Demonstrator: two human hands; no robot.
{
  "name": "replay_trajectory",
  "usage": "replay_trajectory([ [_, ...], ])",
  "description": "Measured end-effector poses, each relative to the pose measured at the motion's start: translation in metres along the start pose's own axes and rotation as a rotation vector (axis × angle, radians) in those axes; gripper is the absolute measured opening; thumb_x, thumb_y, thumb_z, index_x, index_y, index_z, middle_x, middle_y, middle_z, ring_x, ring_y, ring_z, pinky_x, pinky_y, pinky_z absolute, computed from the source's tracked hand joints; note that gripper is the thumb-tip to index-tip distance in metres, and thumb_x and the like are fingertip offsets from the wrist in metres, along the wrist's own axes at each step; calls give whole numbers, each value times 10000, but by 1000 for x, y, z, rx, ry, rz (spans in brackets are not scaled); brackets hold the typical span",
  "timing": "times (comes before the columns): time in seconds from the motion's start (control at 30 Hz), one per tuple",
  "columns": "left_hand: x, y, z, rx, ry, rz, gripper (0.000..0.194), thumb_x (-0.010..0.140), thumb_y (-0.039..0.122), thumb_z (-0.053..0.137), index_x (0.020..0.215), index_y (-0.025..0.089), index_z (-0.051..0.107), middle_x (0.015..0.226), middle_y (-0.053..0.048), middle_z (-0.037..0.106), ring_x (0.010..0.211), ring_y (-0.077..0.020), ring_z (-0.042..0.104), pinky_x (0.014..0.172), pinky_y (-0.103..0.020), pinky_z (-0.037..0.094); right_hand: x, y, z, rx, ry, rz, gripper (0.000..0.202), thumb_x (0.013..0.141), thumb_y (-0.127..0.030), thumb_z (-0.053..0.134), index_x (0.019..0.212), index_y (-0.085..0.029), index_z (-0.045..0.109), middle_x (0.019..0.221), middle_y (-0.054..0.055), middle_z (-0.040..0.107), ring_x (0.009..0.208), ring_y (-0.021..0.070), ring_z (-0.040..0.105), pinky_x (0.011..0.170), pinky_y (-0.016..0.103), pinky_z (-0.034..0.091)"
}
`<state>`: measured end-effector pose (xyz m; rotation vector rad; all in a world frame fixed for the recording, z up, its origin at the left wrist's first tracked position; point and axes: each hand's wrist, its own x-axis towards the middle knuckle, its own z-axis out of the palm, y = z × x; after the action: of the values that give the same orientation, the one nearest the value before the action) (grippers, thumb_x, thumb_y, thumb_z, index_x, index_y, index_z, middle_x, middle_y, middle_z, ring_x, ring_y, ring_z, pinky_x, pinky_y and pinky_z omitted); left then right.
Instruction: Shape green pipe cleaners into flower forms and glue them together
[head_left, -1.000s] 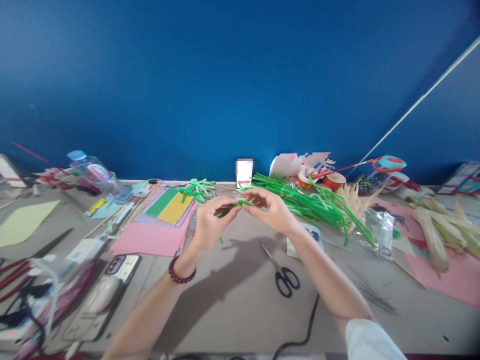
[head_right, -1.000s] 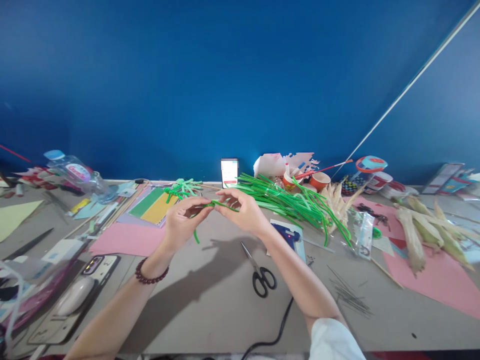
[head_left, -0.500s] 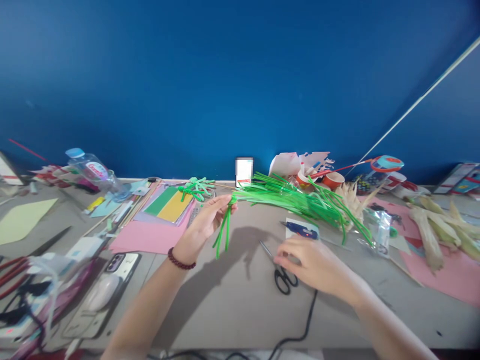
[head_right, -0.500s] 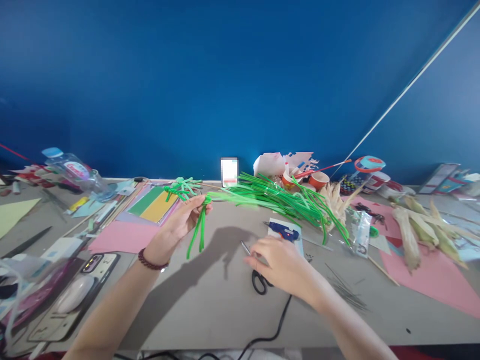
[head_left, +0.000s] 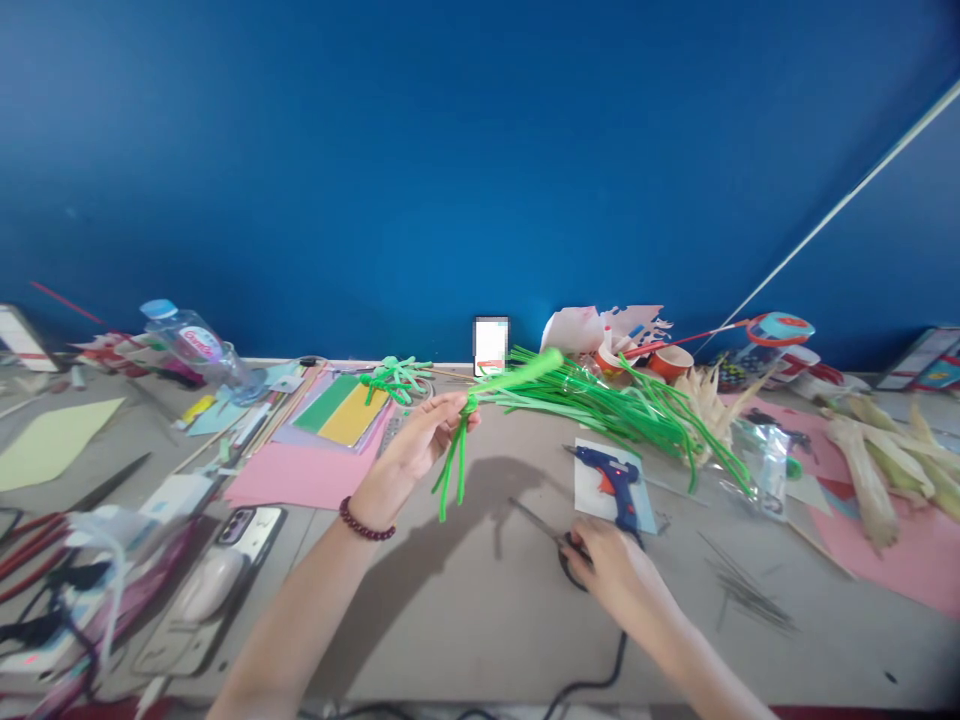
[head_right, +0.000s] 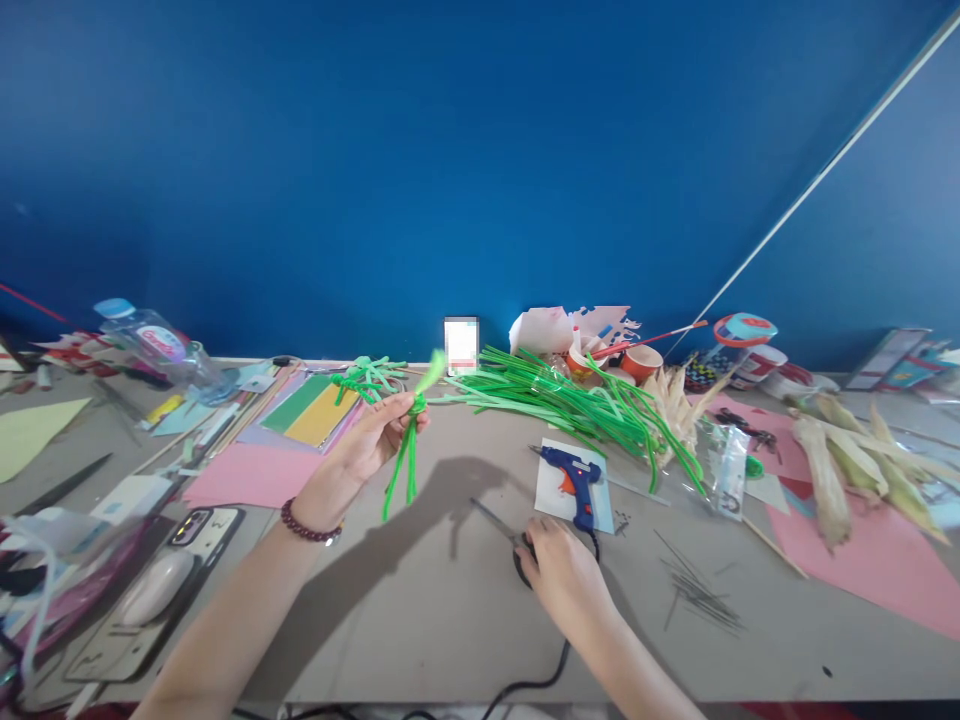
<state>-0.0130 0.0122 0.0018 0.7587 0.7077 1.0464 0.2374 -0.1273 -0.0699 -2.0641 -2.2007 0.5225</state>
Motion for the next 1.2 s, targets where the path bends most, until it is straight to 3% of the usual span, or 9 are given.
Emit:
replay_trajectory([
  [0.13, 0, 1, 1, -25, -2, 7, 254, 610, 250, 831, 791, 131, 699, 680, -24, 711, 620, -117, 676, 575, -175, 524, -5, 5, -2, 1, -34, 53, 65, 796, -198, 564, 828, -169, 613, 919, 111, 668, 907, 259, 642, 757, 303, 438],
  [0.27, 0, -1, -1, -4, 18, 54, 242, 604, 217, 835, 790, 134, 705, 690, -18, 716, 635, -125, 686, 594, -183, 526, -1, 8, -3, 48, -82, 62, 80, 786, -220, 535, 774, -179, 602, 818, 89, 674, 783, 253, 654, 667, 308, 428],
  [0.4, -1, 2, -1, 19, 49, 66, 244, 593, 227, 841, 777, 135, 709, 629, -2, 692, 619, -128, 683, 596, -190, 524, 11, 21, -9, 453, -111, 69, 140, 764, -301, 546, 855, -195, 543, 615, 10, 615, 507, 165, 575, 496, 258, 389],
  [0.53, -1, 4, -3, 29, 46, 38, 251, 599, 265, 838, 771, 133, 711, 611, -6, 678, 620, -125, 672, 608, -199, 522, 28, 32, -22, 816, -36, 66, 281, 730, -404, 594, 897, -191, 515, 729, 31, 635, 505, 134, 554, 458, 248, 424],
  [0.67, -2, 2, 0, 76, 33, -15, 233, 593, 260, 838, 730, 127, 705, 645, -20, 689, 615, -121, 661, 631, -214, 525, 45, 24, -37, 708, 195, -97, 290, 723, -423, 650, 857, -194, 534, 694, 8, 596, 590, 127, 540, 543, 240, 438],
  [0.87, -5, -5, 9, 132, 53, -37, 252, 538, 248, 860, 682, 114, 703, 637, -29, 684, 617, -128, 651, 668, -249, 536, 62, -6, -52, 508, 238, -205, 339, 717, -489, 655, 878, -203, 567, 647, -21, 532, 535, 123, 474, 502, 243, 385],
  [1.2, 0, -12, 8, 248, 112, 108, 311, 528, 242, 853, 761, 124, 685, 694, -17, 686, 663, -122, 644, 778, -322, 557, 80, -21, -50, 582, 178, -159, 246, 734, -433, 631, 848, -215, 621, 616, -8, 583, 564, 152, 535, 526, 250, 405],
])
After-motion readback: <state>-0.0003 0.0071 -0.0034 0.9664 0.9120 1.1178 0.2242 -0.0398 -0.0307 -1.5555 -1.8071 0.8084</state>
